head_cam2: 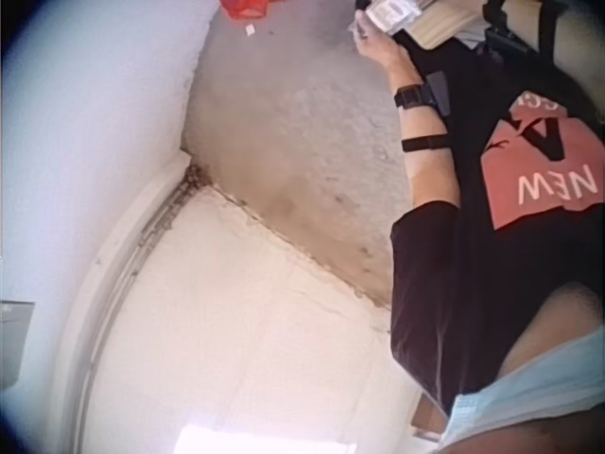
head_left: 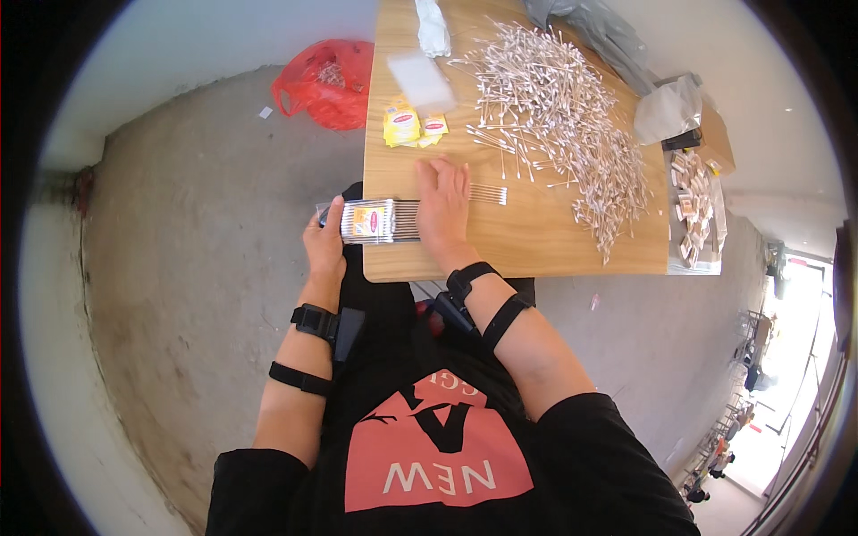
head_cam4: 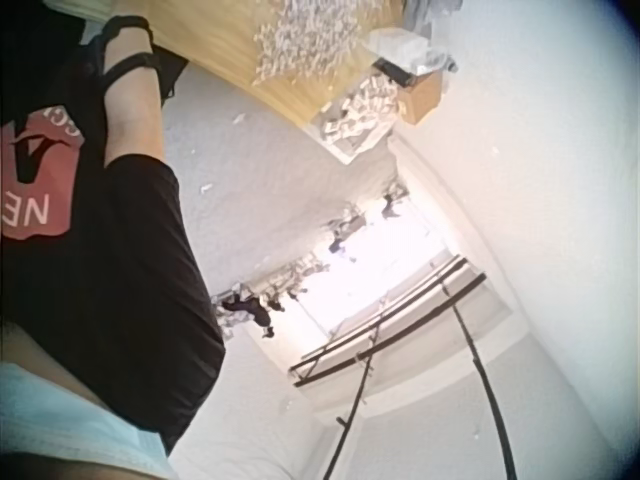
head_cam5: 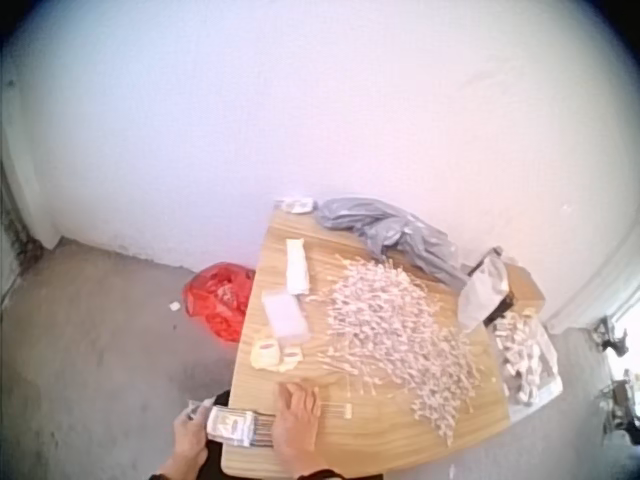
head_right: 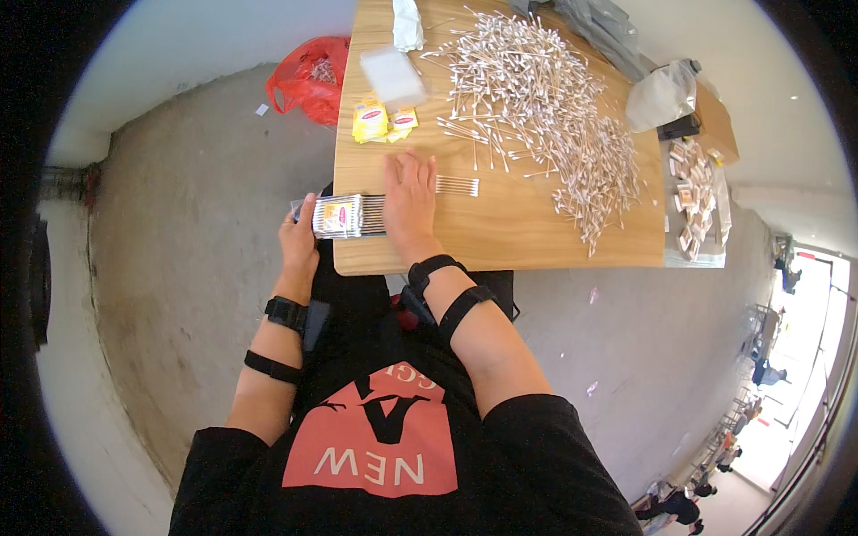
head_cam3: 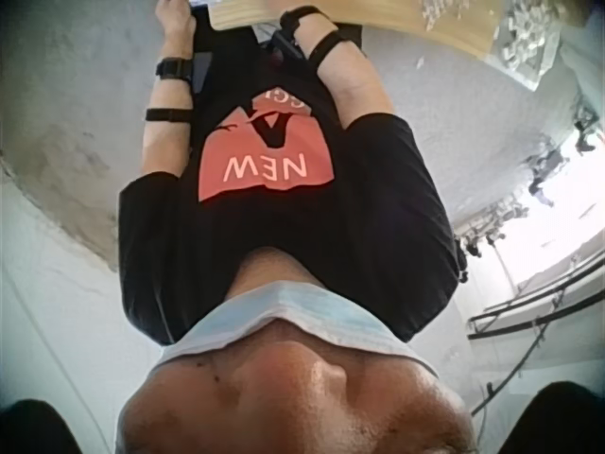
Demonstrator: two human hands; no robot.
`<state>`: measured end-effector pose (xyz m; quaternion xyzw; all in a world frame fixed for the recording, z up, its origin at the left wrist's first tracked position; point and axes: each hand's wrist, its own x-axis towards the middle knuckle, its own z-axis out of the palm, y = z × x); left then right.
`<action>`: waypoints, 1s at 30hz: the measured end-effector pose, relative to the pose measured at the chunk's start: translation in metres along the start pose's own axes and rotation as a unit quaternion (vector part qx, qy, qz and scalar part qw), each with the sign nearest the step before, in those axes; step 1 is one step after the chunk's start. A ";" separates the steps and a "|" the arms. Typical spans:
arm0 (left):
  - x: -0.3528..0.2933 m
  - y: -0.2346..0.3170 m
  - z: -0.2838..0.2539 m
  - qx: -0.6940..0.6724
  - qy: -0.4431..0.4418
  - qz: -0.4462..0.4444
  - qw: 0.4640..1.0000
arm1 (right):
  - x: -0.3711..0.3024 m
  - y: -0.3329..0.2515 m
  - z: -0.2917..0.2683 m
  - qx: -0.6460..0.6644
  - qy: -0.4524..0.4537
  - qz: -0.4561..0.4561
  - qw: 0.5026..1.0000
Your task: Counting and placing cotton swabs into small plastic bags for packaging.
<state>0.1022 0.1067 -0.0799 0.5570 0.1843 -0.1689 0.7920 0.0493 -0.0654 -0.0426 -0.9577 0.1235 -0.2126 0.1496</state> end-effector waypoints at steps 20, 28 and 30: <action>-0.005 0.003 0.003 0.050 0.027 0.078 0.995 | -0.012 -0.035 -0.002 0.408 0.090 0.267 0.868; -0.009 0.006 0.010 0.082 0.026 0.106 0.991 | -0.016 -0.078 0.012 0.467 0.079 0.243 0.846; -0.010 0.008 0.008 0.106 0.044 0.092 0.989 | -0.017 -0.082 0.013 0.475 0.086 0.239 0.843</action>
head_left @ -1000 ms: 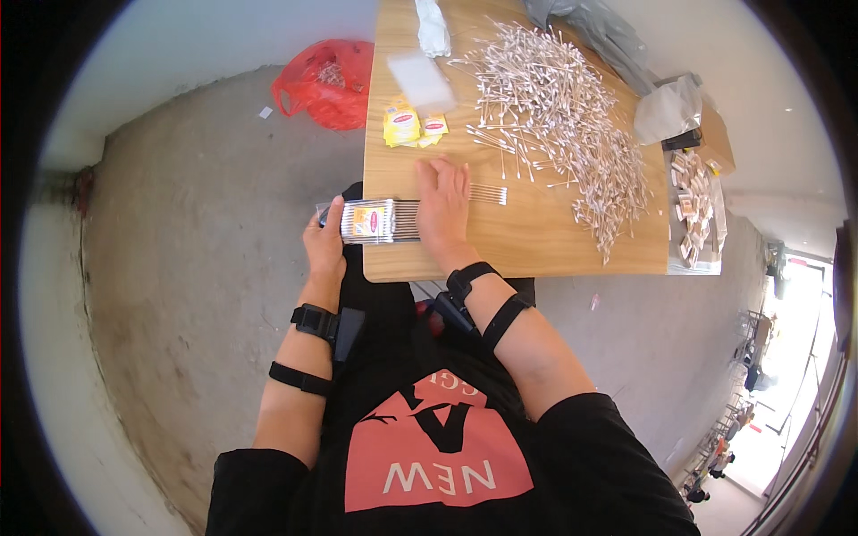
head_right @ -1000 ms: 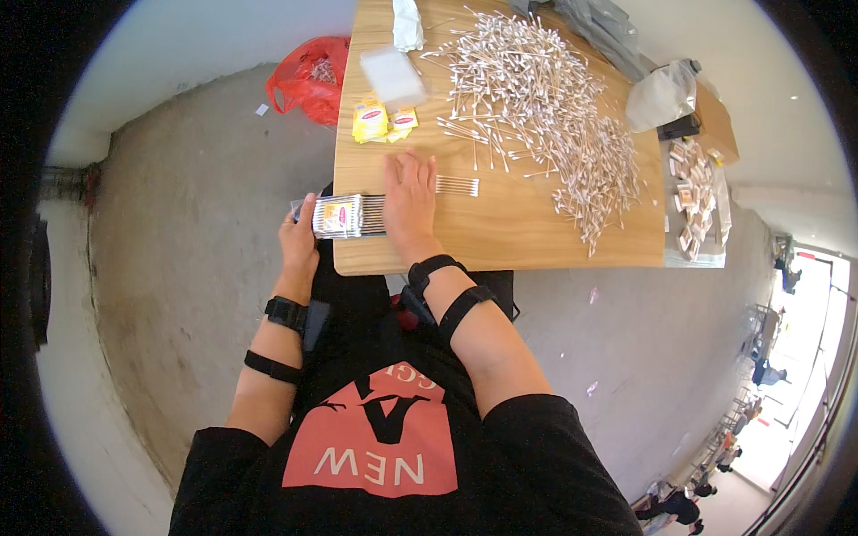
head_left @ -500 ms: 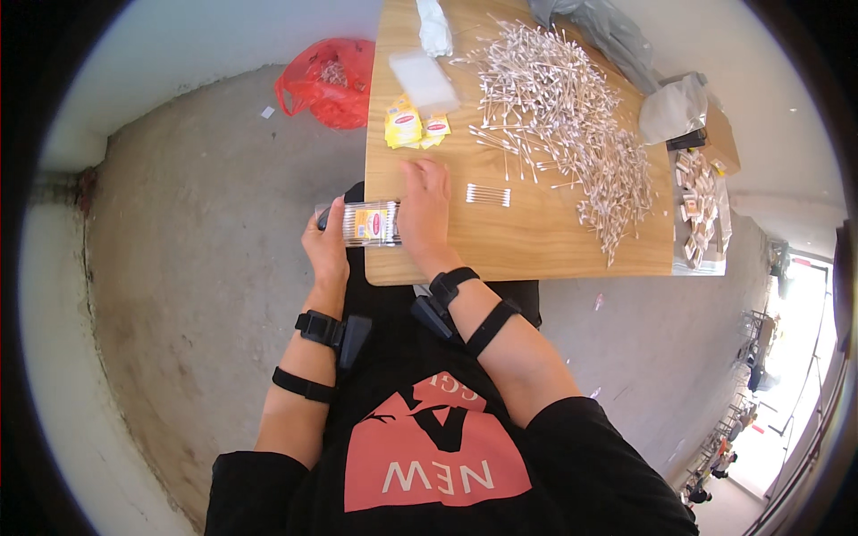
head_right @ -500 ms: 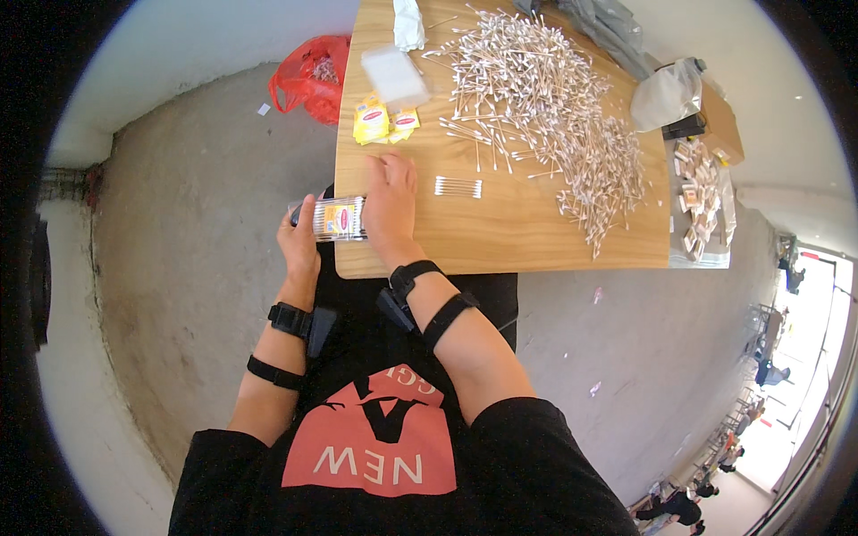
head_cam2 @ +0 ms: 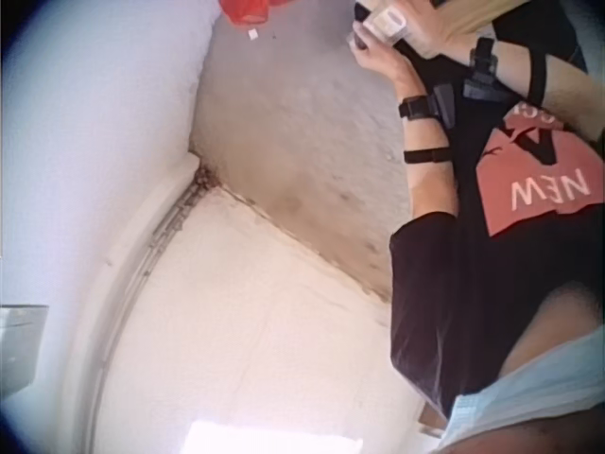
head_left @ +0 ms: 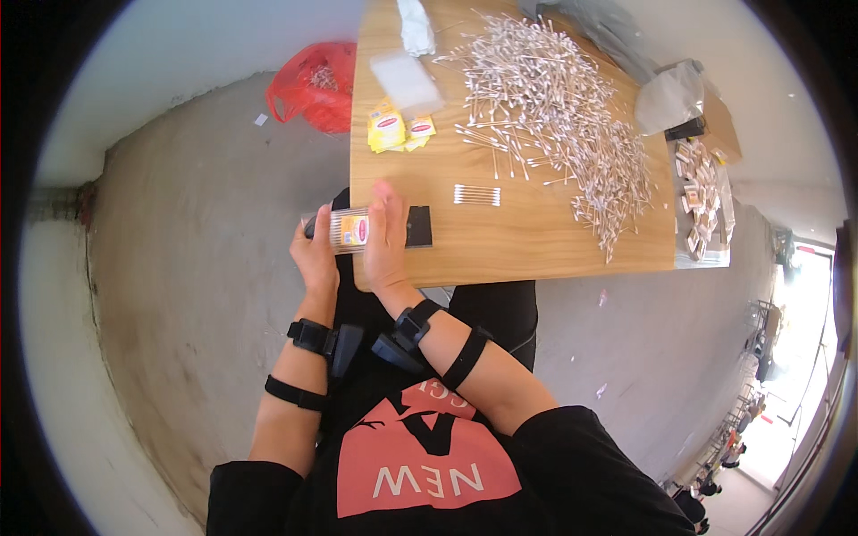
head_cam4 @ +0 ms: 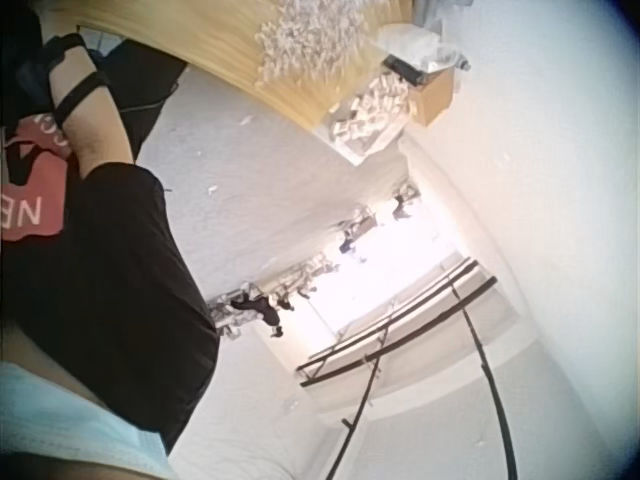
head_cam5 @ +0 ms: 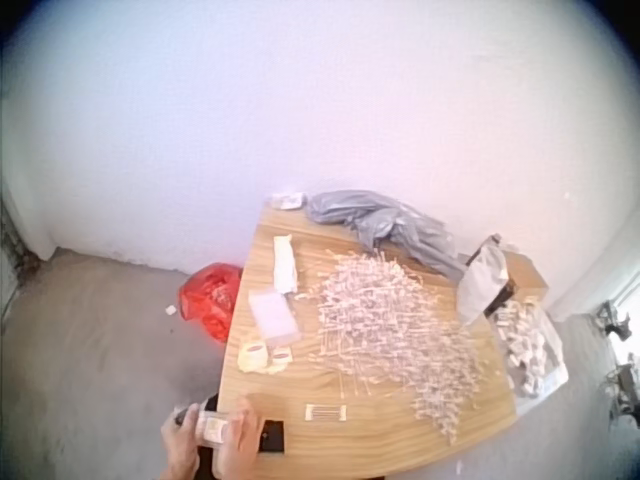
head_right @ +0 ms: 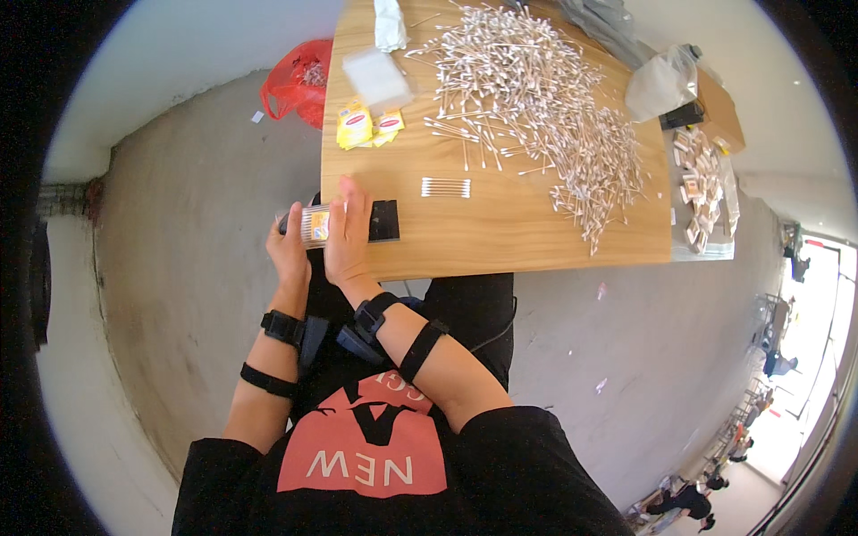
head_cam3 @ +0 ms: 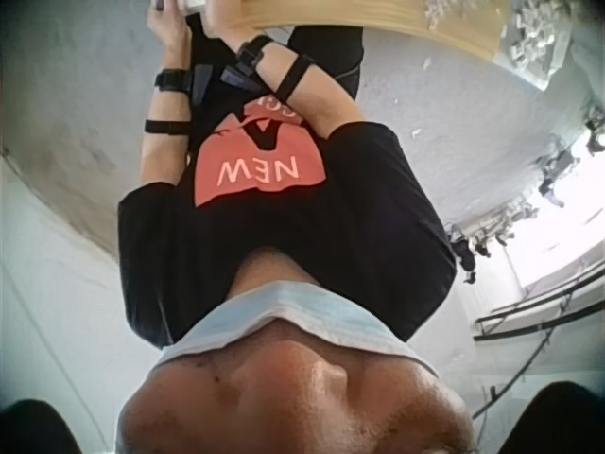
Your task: Counting and placing cotton swabs into small plastic bags for packaging.
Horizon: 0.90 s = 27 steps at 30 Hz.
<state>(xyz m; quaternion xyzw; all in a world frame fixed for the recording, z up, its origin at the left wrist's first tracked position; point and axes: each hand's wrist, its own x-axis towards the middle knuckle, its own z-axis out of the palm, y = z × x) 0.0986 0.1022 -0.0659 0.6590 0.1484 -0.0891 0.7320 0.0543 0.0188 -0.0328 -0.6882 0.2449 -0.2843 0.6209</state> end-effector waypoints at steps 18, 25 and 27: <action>-0.071 0.014 0.132 0.503 -0.290 0.412 0.702 | 0.117 0.011 -0.173 -0.424 0.115 -0.004 0.898; -0.077 -0.009 0.151 0.561 -0.323 0.448 0.617 | 0.127 0.031 -0.201 -0.312 0.043 0.018 0.949; -0.083 -0.009 0.142 0.565 -0.329 0.454 0.605 | 0.120 0.031 -0.206 -0.303 0.023 -0.009 0.953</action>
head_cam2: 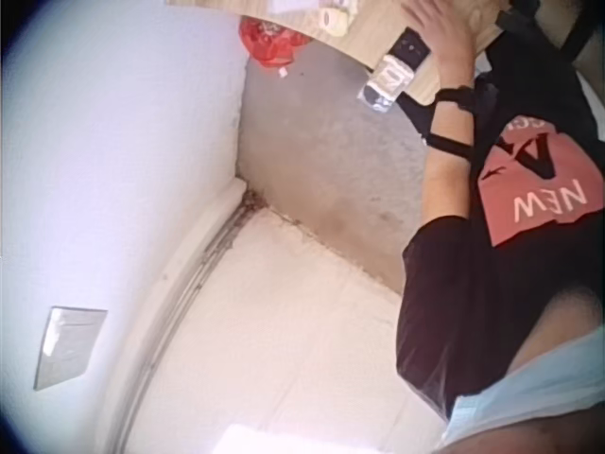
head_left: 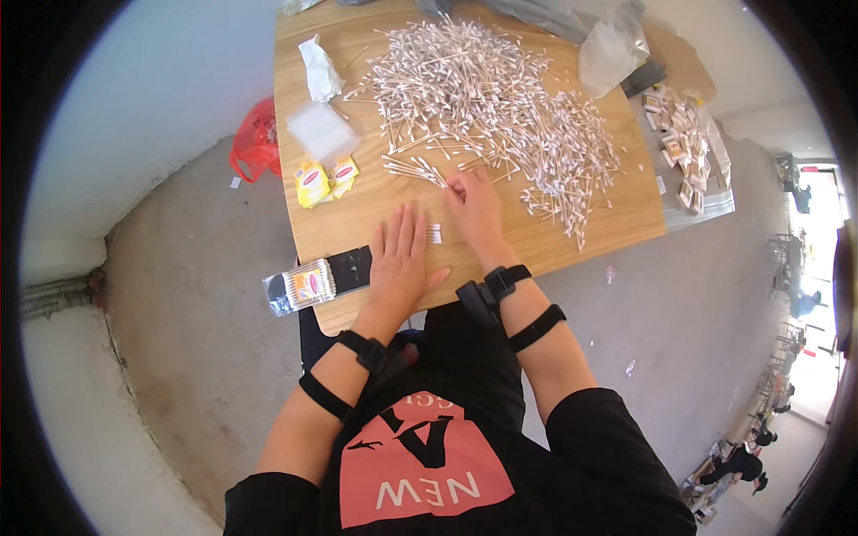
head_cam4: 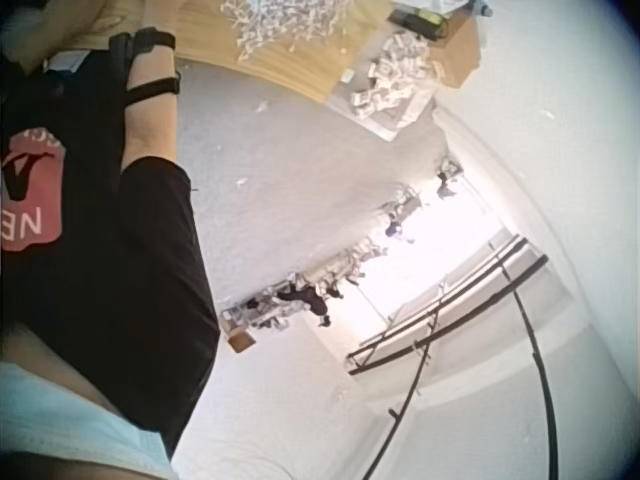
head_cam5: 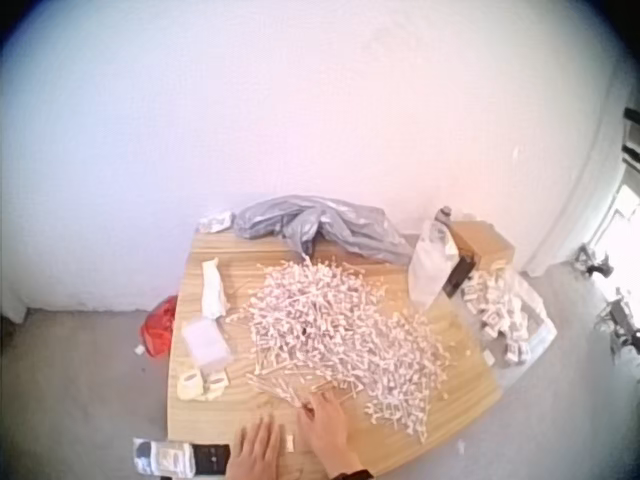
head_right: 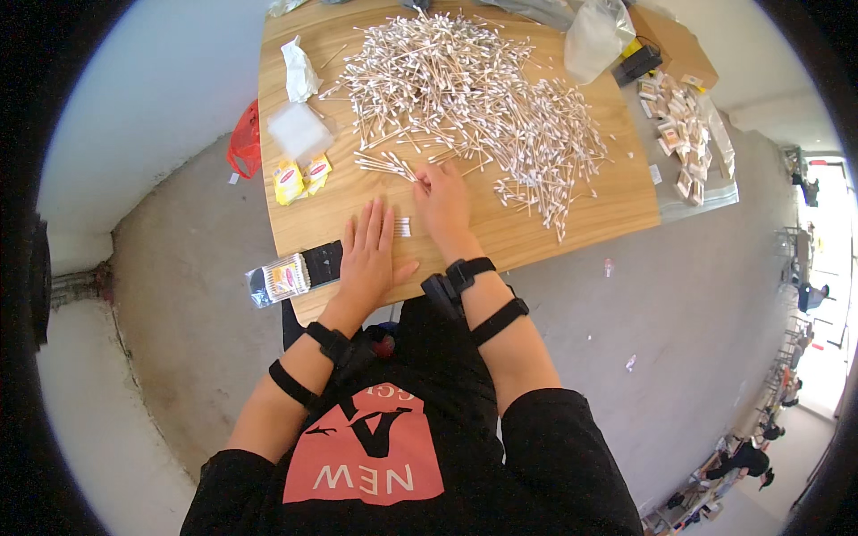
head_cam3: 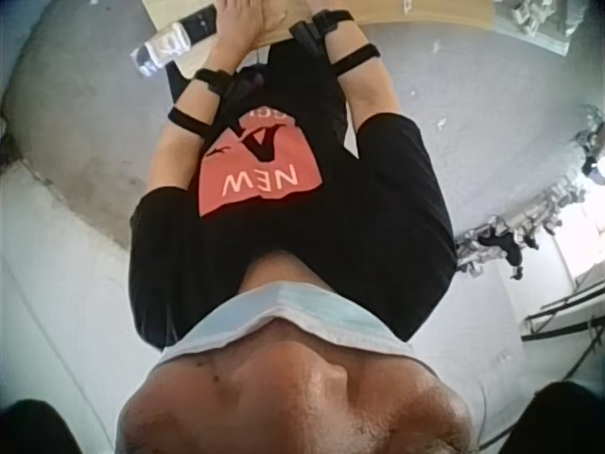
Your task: Counting and placing cotton swabs into small plastic bags for packaging.
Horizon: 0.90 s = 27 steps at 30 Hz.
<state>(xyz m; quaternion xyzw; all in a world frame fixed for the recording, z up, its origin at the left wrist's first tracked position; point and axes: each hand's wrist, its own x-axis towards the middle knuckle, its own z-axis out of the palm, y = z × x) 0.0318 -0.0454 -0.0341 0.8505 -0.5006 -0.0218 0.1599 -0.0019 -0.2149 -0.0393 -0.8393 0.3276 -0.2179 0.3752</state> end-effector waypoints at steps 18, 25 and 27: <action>0.032 -0.021 -0.017 -0.017 -0.057 -0.009 0.998 | -0.032 0.004 -0.027 -0.024 -0.022 -0.047 0.998; 0.015 -0.011 -0.004 -0.005 -0.028 -0.023 0.999 | -0.033 0.012 -0.045 -0.078 -0.018 -0.039 0.996; 0.014 -0.009 -0.004 -0.003 -0.018 -0.025 1.000 | -0.033 0.013 -0.047 -0.079 -0.026 -0.014 0.996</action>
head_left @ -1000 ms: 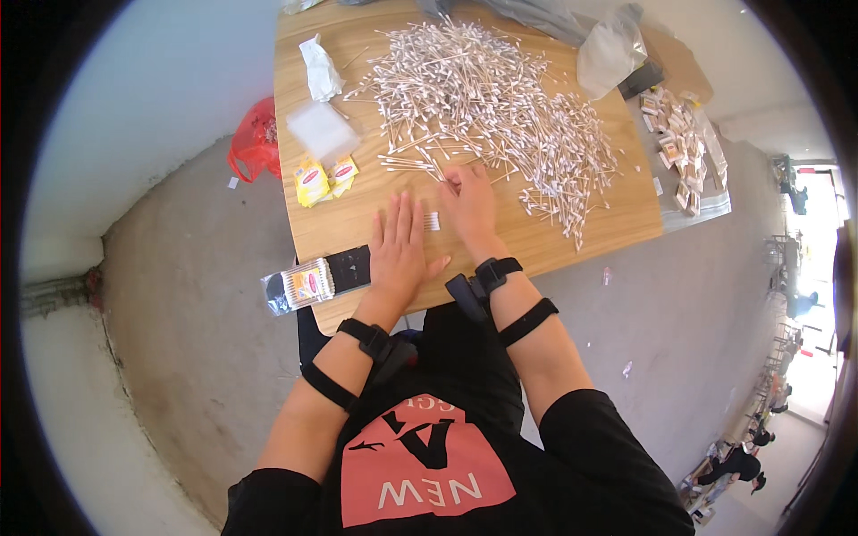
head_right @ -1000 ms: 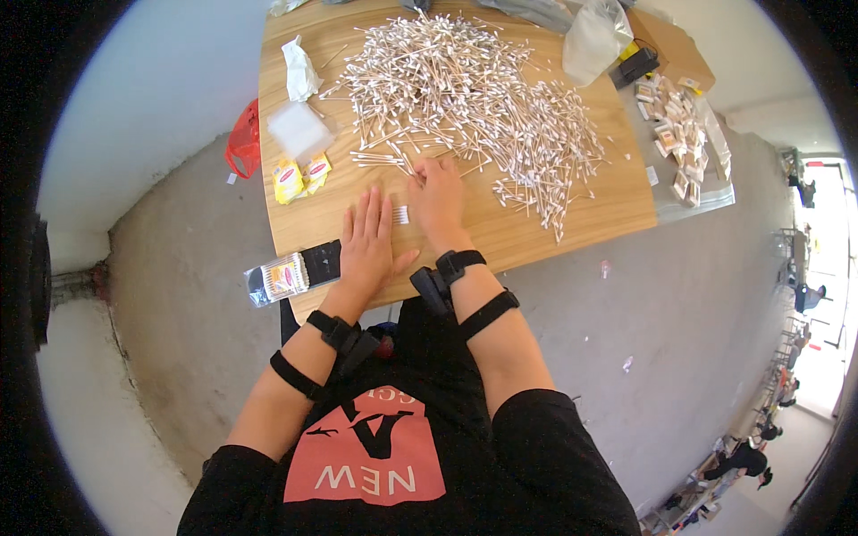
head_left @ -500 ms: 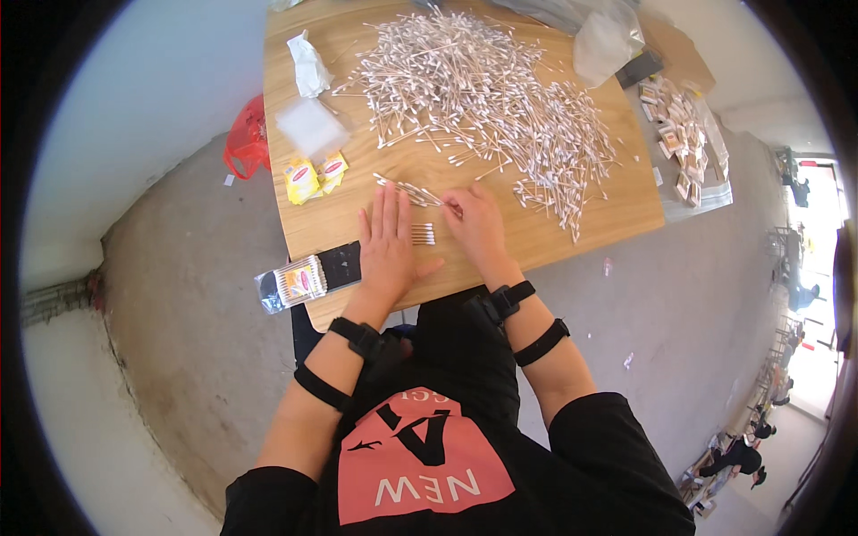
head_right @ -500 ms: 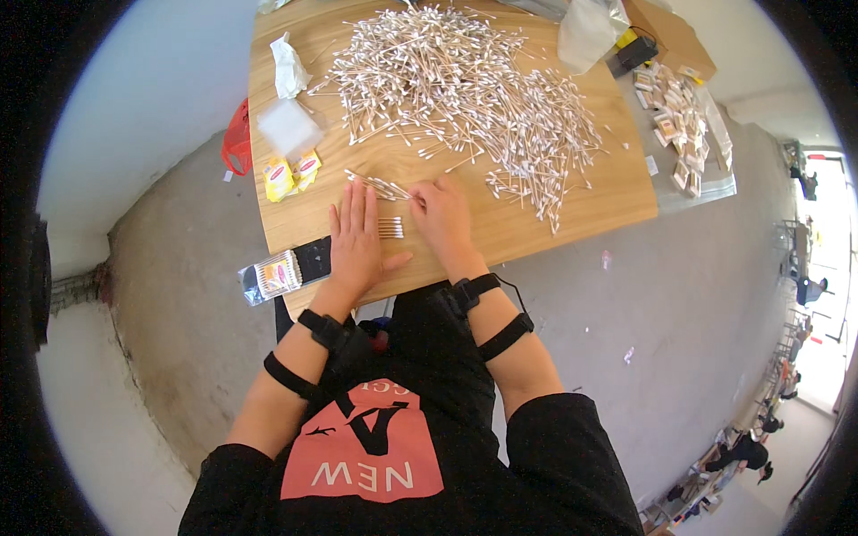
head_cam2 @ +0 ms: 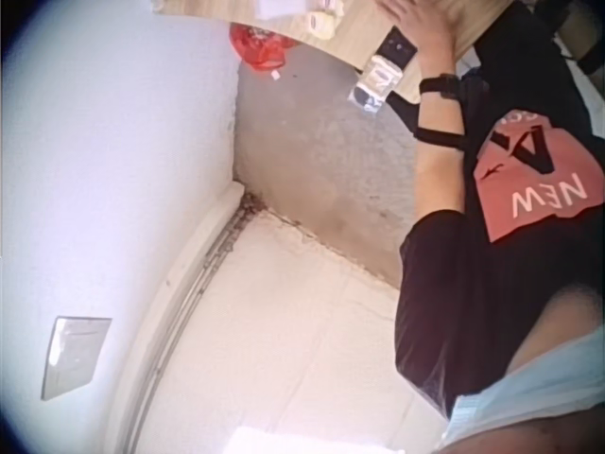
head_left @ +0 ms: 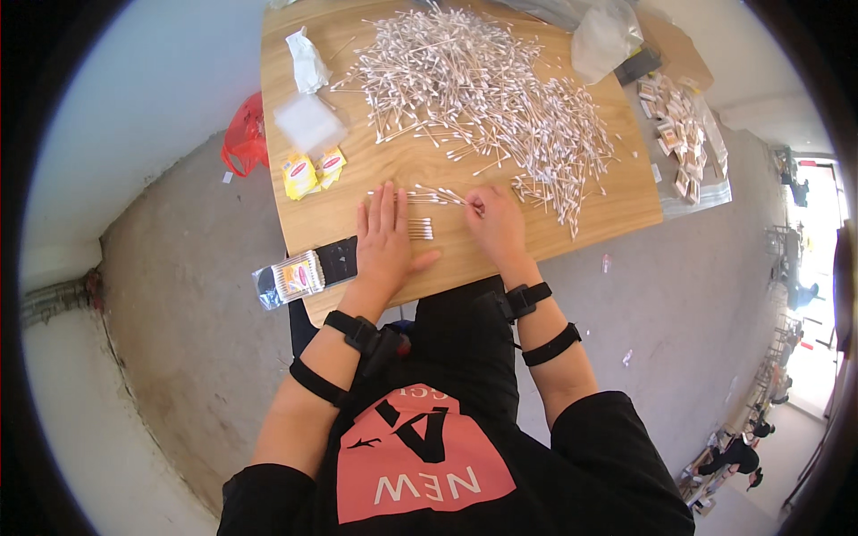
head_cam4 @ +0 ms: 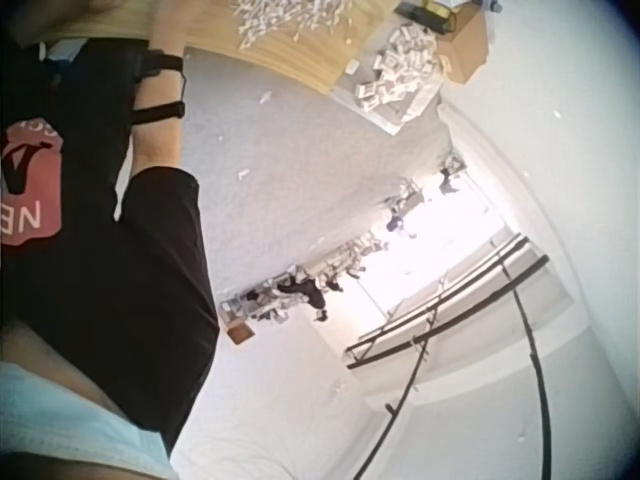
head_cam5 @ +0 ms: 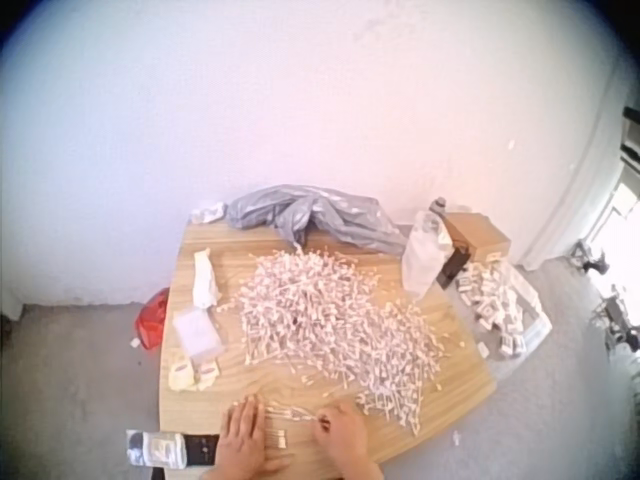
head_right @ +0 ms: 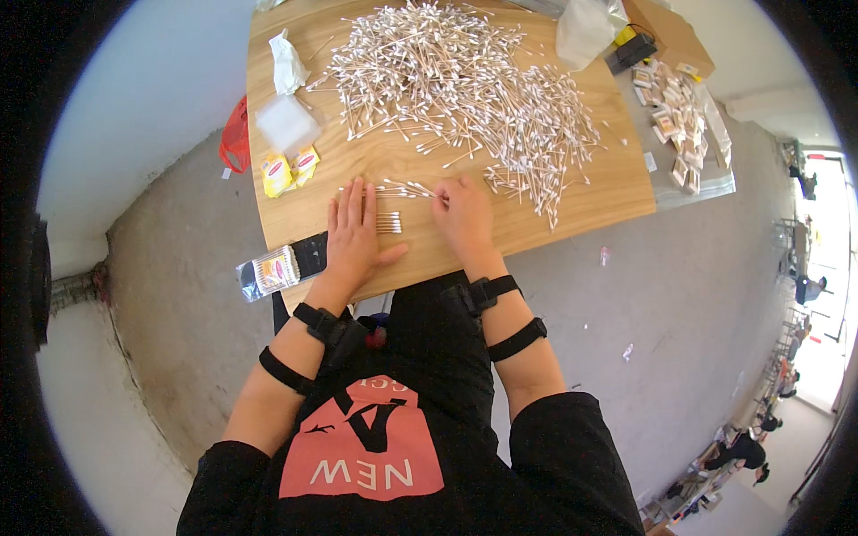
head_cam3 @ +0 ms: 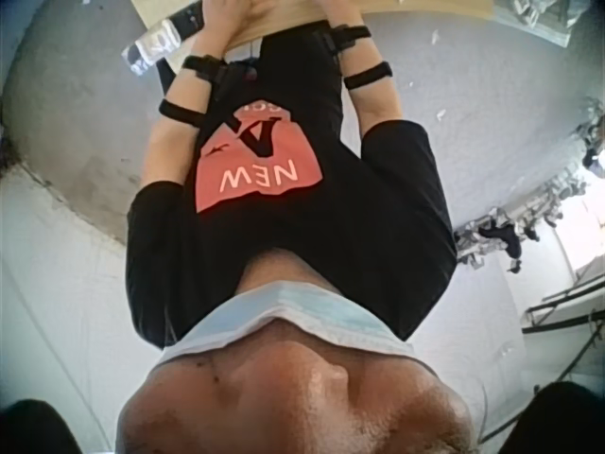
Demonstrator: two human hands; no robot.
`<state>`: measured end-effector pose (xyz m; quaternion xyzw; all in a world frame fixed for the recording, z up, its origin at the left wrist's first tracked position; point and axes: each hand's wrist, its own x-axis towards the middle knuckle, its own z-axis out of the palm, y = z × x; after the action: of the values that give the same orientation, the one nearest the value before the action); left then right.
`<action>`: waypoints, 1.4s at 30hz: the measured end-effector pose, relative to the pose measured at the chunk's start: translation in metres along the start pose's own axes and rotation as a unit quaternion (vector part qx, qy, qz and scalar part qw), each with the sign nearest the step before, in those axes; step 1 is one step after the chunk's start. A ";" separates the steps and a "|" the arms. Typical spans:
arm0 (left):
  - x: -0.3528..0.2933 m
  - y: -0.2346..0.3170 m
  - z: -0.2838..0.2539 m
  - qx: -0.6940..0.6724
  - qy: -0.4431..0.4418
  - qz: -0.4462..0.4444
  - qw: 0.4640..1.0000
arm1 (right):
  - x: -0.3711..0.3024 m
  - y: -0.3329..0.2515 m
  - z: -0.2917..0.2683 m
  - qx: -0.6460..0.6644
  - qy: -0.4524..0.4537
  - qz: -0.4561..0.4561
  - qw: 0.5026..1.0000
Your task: Counting and placing cotton swabs into small plastic bags for packaging.
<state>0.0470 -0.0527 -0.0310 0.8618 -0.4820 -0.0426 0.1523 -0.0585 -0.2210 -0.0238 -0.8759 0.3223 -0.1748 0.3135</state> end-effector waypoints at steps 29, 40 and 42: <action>-0.004 0.002 -0.007 0.015 -0.033 0.024 0.999 | 0.029 -0.012 0.028 0.085 -0.018 -0.002 0.996; 0.015 0.006 -0.010 0.037 -0.055 0.031 0.997 | 0.022 0.005 0.020 0.116 0.005 0.018 0.993; 0.016 0.008 -0.006 0.035 -0.058 0.035 0.997 | 0.019 0.008 0.016 0.073 -0.021 0.003 0.997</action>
<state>0.0503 -0.0693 -0.0213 0.8451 -0.5213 -0.0705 0.0951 -0.0398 -0.2318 -0.0392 -0.8532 0.3048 -0.1787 0.3836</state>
